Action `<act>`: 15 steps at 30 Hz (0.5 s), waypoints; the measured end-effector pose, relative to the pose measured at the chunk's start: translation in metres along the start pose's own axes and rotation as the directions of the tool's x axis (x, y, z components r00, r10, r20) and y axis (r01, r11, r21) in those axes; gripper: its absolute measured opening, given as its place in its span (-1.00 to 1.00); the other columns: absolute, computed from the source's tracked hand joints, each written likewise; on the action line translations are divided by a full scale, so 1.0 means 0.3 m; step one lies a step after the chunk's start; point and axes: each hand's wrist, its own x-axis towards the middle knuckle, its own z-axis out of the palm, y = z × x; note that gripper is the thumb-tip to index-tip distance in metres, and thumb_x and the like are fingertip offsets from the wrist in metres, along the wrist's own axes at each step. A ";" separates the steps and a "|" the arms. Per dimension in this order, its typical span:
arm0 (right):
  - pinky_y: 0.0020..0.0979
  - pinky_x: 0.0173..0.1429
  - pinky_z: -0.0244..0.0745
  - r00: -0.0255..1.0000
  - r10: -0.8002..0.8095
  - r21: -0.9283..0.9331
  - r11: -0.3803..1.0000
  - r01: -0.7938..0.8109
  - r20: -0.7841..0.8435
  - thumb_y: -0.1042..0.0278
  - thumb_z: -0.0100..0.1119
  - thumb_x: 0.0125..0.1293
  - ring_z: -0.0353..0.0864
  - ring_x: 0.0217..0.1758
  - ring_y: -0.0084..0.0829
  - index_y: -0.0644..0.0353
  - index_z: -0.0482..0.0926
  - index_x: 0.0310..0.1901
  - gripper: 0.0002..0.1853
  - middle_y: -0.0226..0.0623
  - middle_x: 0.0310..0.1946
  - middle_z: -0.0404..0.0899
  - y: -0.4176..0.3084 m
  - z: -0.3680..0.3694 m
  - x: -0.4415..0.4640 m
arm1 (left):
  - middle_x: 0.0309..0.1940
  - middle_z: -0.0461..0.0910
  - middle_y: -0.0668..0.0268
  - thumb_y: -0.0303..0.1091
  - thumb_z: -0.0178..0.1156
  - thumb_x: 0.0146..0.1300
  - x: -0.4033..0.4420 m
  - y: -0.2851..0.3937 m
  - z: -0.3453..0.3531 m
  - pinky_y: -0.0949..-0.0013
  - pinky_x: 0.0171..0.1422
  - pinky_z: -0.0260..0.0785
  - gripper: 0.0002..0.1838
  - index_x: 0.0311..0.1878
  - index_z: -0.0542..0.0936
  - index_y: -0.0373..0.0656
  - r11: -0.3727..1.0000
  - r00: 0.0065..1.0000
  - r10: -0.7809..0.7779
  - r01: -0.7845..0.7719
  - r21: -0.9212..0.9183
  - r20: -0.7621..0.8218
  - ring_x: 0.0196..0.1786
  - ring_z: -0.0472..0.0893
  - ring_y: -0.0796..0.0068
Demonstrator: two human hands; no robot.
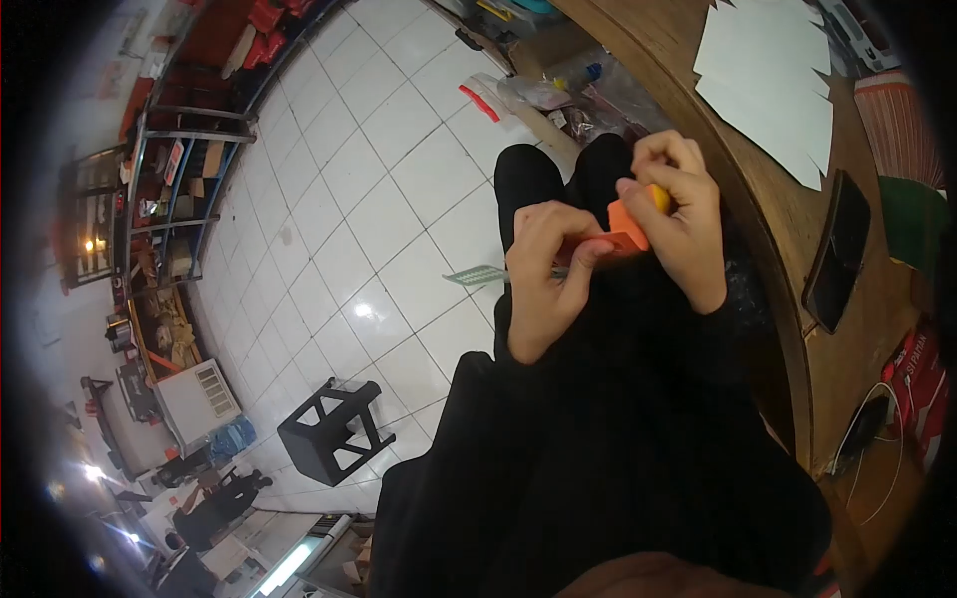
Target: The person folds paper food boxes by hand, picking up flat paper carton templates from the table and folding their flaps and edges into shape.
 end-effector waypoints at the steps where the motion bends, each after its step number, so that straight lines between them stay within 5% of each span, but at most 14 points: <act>1: -0.40 -0.20 0.27 0.993 -0.012 0.026 1.000 0.009 0.121 0.48 0.21 -0.07 0.36 -0.31 -0.32 0.38 0.47 -0.54 -0.85 -0.23 -0.42 0.41 0.001 -0.011 0.004 | -0.46 0.42 0.35 -0.37 0.22 0.09 0.009 0.010 -0.001 0.54 -0.29 0.20 -0.83 -0.35 0.44 -0.21 0.991 0.990 -0.122 0.125 -0.038 0.068 -0.41 0.35 0.57; 2: -0.39 -0.19 0.27 0.970 -0.030 0.054 0.998 0.017 0.240 0.47 0.20 -0.07 0.36 -0.30 -0.31 0.39 0.47 -0.52 -0.85 -0.23 -0.42 0.41 0.004 -0.017 0.006 | -0.46 0.43 0.36 -0.36 0.21 0.10 0.020 0.021 0.000 0.54 -0.29 0.20 -0.83 -0.34 0.44 -0.21 0.966 0.961 -0.238 0.249 -0.066 0.137 -0.40 0.36 0.57; 4: -0.45 -0.24 0.27 0.975 -0.046 0.046 0.998 0.037 0.218 0.49 0.19 -0.02 0.36 -0.33 -0.35 0.39 0.46 -0.53 -0.86 -0.24 -0.43 0.40 0.007 -0.016 0.002 | -0.46 0.45 0.34 -0.37 0.21 0.10 0.030 0.029 0.002 0.52 -0.29 0.20 -0.85 -0.35 0.46 -0.21 0.937 0.938 -0.307 0.328 -0.123 0.164 -0.40 0.38 0.53; 6: -0.50 -0.30 0.25 0.984 0.107 0.130 0.987 -0.089 -0.143 0.50 0.18 0.04 0.34 -0.39 -0.40 0.39 0.45 -0.54 -0.85 -0.27 -0.43 0.36 0.001 0.002 -0.006 | -0.47 0.45 0.32 -0.41 0.22 0.07 0.034 0.013 0.004 0.50 -0.29 0.21 -0.87 -0.39 0.47 -0.22 0.997 0.996 0.052 -0.056 0.057 0.079 -0.40 0.39 0.46; 9: -0.52 -0.35 0.23 0.958 0.018 0.028 1.000 -0.010 -0.286 0.48 0.17 0.09 0.32 -0.44 -0.42 0.39 0.43 -0.53 -0.83 -0.28 -0.44 0.31 0.022 0.031 -0.017 | -0.48 0.45 0.30 -0.46 0.22 0.04 0.038 0.031 0.022 0.48 -0.29 0.22 -0.89 -0.42 0.48 -0.23 0.941 0.972 0.232 -0.236 0.244 0.046 -0.40 0.41 0.41; 11: -0.49 -0.34 0.23 0.945 -0.020 -0.030 0.999 0.011 -0.325 0.45 0.17 0.10 0.33 -0.44 -0.39 0.39 0.43 -0.53 -0.81 -0.25 -0.44 0.31 0.031 0.022 -0.011 | -0.48 0.46 0.30 -0.46 0.23 0.03 0.034 0.025 0.026 0.48 -0.28 0.23 -0.88 -0.40 0.48 -0.22 0.962 0.984 0.163 -0.174 0.211 0.071 -0.40 0.41 0.43; 12: -0.47 -0.32 0.24 0.993 -0.055 0.004 0.998 0.055 -0.108 0.42 0.14 0.12 0.35 -0.44 -0.36 0.38 0.42 -0.52 -0.80 -0.22 -0.44 0.32 0.032 0.006 0.000 | -0.47 0.46 0.30 -0.47 0.25 0.02 0.034 0.024 0.027 0.48 -0.28 0.24 -0.86 -0.37 0.48 -0.22 0.977 0.991 0.093 -0.109 0.182 0.093 -0.39 0.41 0.45; 13: -0.45 -0.31 0.25 0.989 -0.095 0.050 0.995 0.090 0.115 0.40 0.11 0.15 0.36 -0.44 -0.32 0.38 0.41 -0.50 -0.79 -0.19 -0.44 0.33 0.029 -0.006 0.006 | -0.47 0.46 0.31 -0.47 0.27 -0.05 0.028 0.047 0.044 0.41 -0.29 0.17 -0.86 -0.42 0.49 -0.20 0.978 0.979 -0.201 0.200 0.052 0.018 -0.41 0.39 0.39; 15: -0.43 -0.30 0.26 0.964 -0.126 0.021 0.992 0.125 0.235 0.39 0.07 0.17 0.37 -0.44 -0.28 0.37 0.41 -0.48 -0.80 -0.16 -0.44 0.35 0.014 -0.017 0.008 | -0.42 0.45 0.29 -0.47 0.27 -0.04 0.041 0.037 0.043 0.44 -0.28 0.21 -0.83 -0.40 0.47 -0.23 0.954 0.956 -0.287 0.291 -0.072 0.057 -0.37 0.41 0.42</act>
